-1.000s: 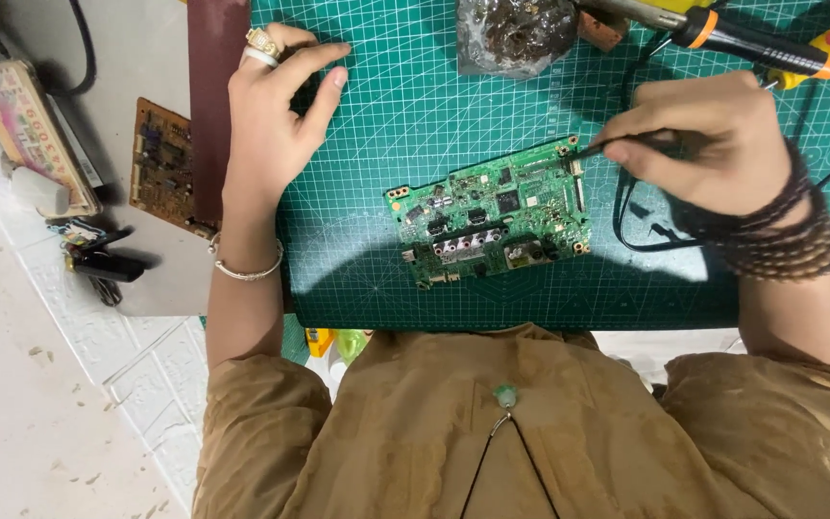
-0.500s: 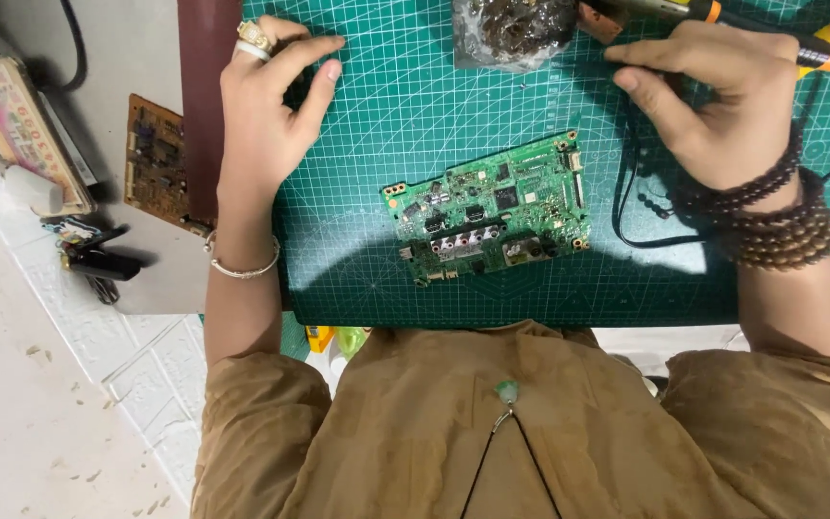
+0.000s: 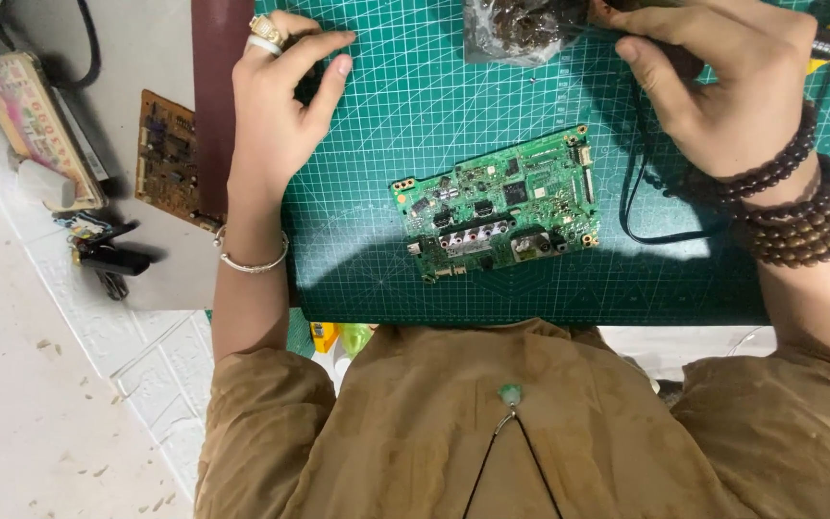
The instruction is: Testing and inspecting a circuit board using tools on a repair bench.
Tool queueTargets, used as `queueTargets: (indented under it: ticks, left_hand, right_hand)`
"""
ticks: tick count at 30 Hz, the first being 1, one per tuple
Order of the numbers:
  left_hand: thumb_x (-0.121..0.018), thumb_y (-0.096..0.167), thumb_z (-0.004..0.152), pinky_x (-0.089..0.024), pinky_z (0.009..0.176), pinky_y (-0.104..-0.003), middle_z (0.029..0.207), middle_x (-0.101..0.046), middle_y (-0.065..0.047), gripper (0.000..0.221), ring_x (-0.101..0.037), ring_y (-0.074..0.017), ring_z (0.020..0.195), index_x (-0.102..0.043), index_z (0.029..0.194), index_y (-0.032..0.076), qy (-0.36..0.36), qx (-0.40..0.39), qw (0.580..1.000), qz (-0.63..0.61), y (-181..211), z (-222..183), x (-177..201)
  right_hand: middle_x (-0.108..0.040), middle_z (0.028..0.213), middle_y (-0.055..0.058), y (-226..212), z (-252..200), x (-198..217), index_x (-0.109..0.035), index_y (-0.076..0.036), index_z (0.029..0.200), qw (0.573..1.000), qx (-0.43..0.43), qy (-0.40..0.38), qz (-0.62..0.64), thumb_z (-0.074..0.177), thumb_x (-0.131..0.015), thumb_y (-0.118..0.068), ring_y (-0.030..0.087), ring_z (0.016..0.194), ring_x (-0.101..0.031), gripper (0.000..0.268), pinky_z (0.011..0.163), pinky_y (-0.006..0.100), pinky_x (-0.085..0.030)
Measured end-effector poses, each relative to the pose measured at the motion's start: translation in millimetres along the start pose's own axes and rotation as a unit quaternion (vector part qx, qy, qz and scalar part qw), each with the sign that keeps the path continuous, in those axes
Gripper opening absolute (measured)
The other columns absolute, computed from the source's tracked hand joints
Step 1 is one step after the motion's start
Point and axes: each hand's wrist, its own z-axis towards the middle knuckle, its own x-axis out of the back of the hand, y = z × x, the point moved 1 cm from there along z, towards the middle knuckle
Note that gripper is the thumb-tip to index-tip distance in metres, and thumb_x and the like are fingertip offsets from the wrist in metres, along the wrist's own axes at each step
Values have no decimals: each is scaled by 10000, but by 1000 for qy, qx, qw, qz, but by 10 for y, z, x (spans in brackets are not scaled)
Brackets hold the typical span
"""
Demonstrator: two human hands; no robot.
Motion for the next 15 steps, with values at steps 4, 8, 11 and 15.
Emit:
queueTargets:
  ticks: [4, 8, 11, 15]
  left_hand:
    - [-598, 126, 1076, -503, 806, -393, 1036, -561, -140, 217, -579, -286, 962, -721, 1129, -43, 9, -13, 1000, 6, -14, 2, -1]
    - [-582, 146, 1082, -501, 797, -400, 1038, -576, -141, 239, -590, -290, 959, -716, 1131, -47, 10, -27, 999, 16, -24, -3, 0]
    - [-576, 142, 1079, -497, 800, -405, 1020, -574, -140, 247, -588, -287, 946, -723, 1112, -53, 14, -35, 999, 15, -4, 9, 15]
    - [-571, 156, 1079, -498, 806, -413, 1025, -582, -141, 251, -592, -296, 968, -723, 1116, -41, 24, -43, 998, 29, -22, -3, 4]
  right_hand:
    - [-762, 1159, 291, 0, 35, 43, -790, 191, 1238, 998, 8, -32, -45, 1221, -745, 66, 316, 864, -655, 134, 721, 375, -500]
    - [-786, 1199, 231, 31, 83, 120, -796, 112, 1240, 991, 23, -53, -118, 1249, -795, 14, 360, 1090, -743, 99, 917, 414, -556]
    - [-785, 1158, 221, 46, 227, 143, -792, 89, 1197, 980, 79, -81, -163, 1191, -799, -11, 328, 1073, -754, 101, 940, 397, -630]
    - [-786, 1149, 124, 85, 324, 195, -804, -14, 1210, 954, 112, -104, -258, 1181, -834, -120, 253, 1080, -753, 114, 971, 359, -628]
